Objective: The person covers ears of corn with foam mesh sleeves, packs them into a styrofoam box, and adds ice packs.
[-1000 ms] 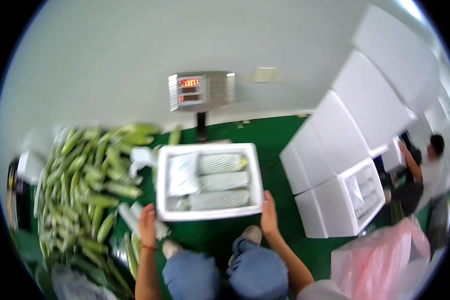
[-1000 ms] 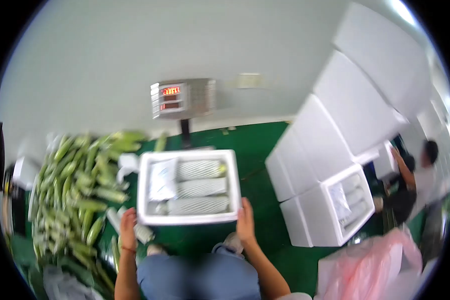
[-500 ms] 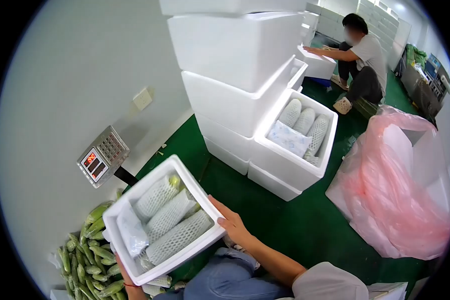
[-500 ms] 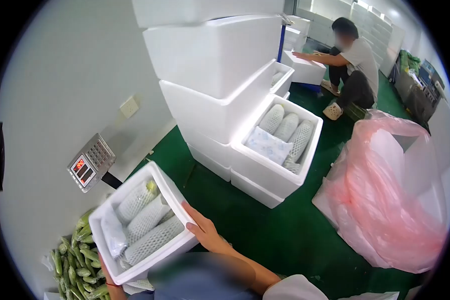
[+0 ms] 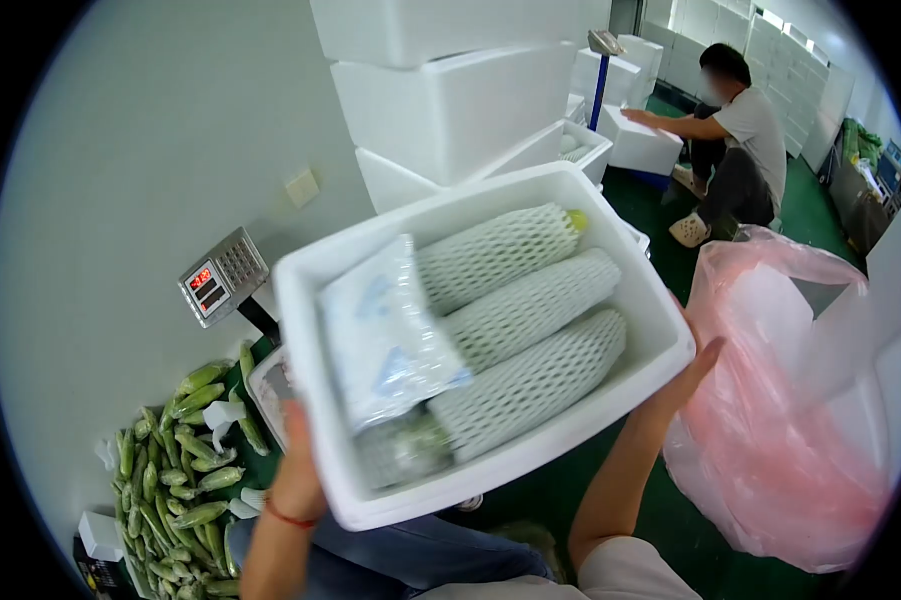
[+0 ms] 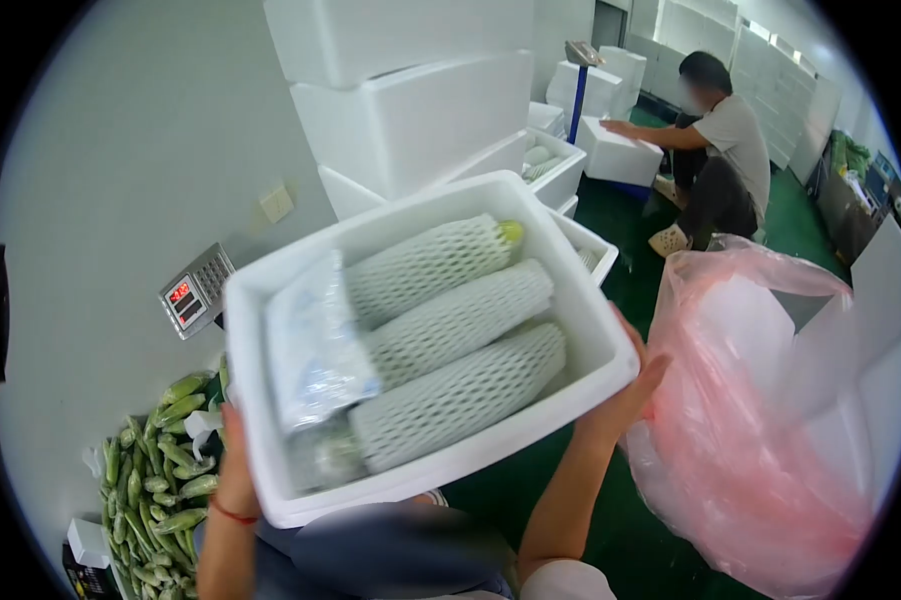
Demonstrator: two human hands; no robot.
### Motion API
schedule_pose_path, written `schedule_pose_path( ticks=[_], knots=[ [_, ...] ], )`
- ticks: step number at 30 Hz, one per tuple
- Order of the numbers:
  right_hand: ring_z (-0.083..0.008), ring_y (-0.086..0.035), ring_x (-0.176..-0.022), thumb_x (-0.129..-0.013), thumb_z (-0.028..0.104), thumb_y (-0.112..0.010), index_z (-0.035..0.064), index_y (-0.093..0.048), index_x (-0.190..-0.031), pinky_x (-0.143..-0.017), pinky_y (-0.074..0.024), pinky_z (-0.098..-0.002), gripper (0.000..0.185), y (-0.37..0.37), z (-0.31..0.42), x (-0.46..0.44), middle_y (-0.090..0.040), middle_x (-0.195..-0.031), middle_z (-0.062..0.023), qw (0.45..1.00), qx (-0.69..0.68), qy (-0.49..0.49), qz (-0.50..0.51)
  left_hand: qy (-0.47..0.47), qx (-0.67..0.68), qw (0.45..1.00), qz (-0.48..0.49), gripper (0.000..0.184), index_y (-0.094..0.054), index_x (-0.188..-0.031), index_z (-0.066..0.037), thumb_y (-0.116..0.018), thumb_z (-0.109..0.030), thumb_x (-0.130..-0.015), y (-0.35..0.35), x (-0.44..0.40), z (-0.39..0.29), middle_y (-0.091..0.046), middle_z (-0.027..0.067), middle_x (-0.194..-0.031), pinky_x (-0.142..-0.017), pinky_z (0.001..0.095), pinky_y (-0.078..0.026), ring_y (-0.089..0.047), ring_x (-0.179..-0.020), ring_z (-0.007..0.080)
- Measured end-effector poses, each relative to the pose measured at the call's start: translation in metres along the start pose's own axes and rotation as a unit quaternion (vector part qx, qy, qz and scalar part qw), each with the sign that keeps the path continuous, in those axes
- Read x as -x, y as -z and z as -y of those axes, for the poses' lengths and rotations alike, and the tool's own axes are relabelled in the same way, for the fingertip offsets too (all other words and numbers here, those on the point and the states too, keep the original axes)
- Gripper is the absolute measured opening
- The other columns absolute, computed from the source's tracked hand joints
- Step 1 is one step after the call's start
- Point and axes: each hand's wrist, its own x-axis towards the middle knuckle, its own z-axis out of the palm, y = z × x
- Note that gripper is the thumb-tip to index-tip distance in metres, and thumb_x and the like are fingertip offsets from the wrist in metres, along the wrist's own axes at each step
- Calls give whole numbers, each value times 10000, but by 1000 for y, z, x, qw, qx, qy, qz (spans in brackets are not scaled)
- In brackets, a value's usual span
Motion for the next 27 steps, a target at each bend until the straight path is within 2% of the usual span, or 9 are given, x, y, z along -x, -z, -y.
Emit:
schedule_pose_path(
  ticks=[4,6,8,11,15,18,20,22,27],
  knots=[
    [-250,-610,-968,-989,505,-224,-80,-597,-1105,-927,-454,-365,703,33,-36,-97,-646,-1055,-151,998,-1,14,65,-27,90,995,-21,631,-334,-1402,-68,-279,-534,-980,-74,-41,55,-446,64,-1364,-1049,348,-355,-441,-1241,206],
    [-226,-611,-911,-997,475,-243,-62,-616,-1083,-900,-457,-340,660,63,-94,-167,-656,-1010,-133,996,-3,-22,82,-144,104,983,-50,642,-307,-1419,-72,-302,-535,-975,-122,-49,75,-420,70,-1394,-1062,366,-340,-427,-1260,217],
    [-214,-604,-892,-1002,449,-271,-42,-637,-1058,-904,-439,-325,615,48,-107,-182,-660,-986,-116,994,105,1,18,-138,171,974,52,660,-96,-1449,-40,-342,-429,-977,-110,-102,135,-227,111,-1475,-1108,383,-219,-267,-1345,258],
    [-210,-508,-1077,-998,434,-321,-12,-498,-1256,-992,-360,-313,545,29,-117,-197,-548,-1203,-116,985,128,116,-13,-221,-71,968,91,796,193,-1426,24,-433,-117,-954,-145,-57,94,66,206,-1526,-1129,382,-67,-44,-1412,308],
    [-231,-309,-1327,-1014,345,-303,27,-159,-1465,-1114,-215,-333,571,19,-107,-137,-250,-1482,-128,990,134,37,3,-192,-99,972,94,828,160,-1425,54,-471,-204,-955,-156,-85,96,95,239,-1517,-1133,387,-49,5,-1413,318],
    [-242,-212,-1387,-1008,327,-296,36,-115,-1479,-1139,-156,-344,582,33,-127,-88,-176,-1521,-138,985,-166,-3,48,-195,-132,970,69,884,94,-1432,73,-515,-335,-938,-177,-112,106,68,296,-1504,-1135,441,-20,40,-1403,414],
    [-246,-167,-1409,-1000,301,-308,38,-94,-1483,-1149,-127,-349,590,39,-138,-92,-133,-1537,-138,994,-91,22,61,-192,-80,975,75,916,98,-1436,59,-528,-375,-927,-192,-133,112,83,305,-1499,-1129,476,-23,63,-1388,463],
    [-249,-132,-1421,-990,267,-327,39,-76,-1486,-1154,-109,-353,601,42,-147,-121,-95,-1549,-135,931,345,109,55,-177,-134,972,82,937,103,-1442,40,-539,-398,-918,-208,-147,112,83,301,-1501,-1126,490,-26,81,-1379,483],
    [-235,-168,-1409,-988,253,-336,93,-77,-1496,-1150,-137,-350,592,119,-229,-220,-122,-1545,-108,976,165,54,128,-156,-132,968,145,959,117,-1463,-39,-562,-417,-902,-226,-182,115,69,235,-1531,-1122,504,-9,157,-1375,466]
  ],
)
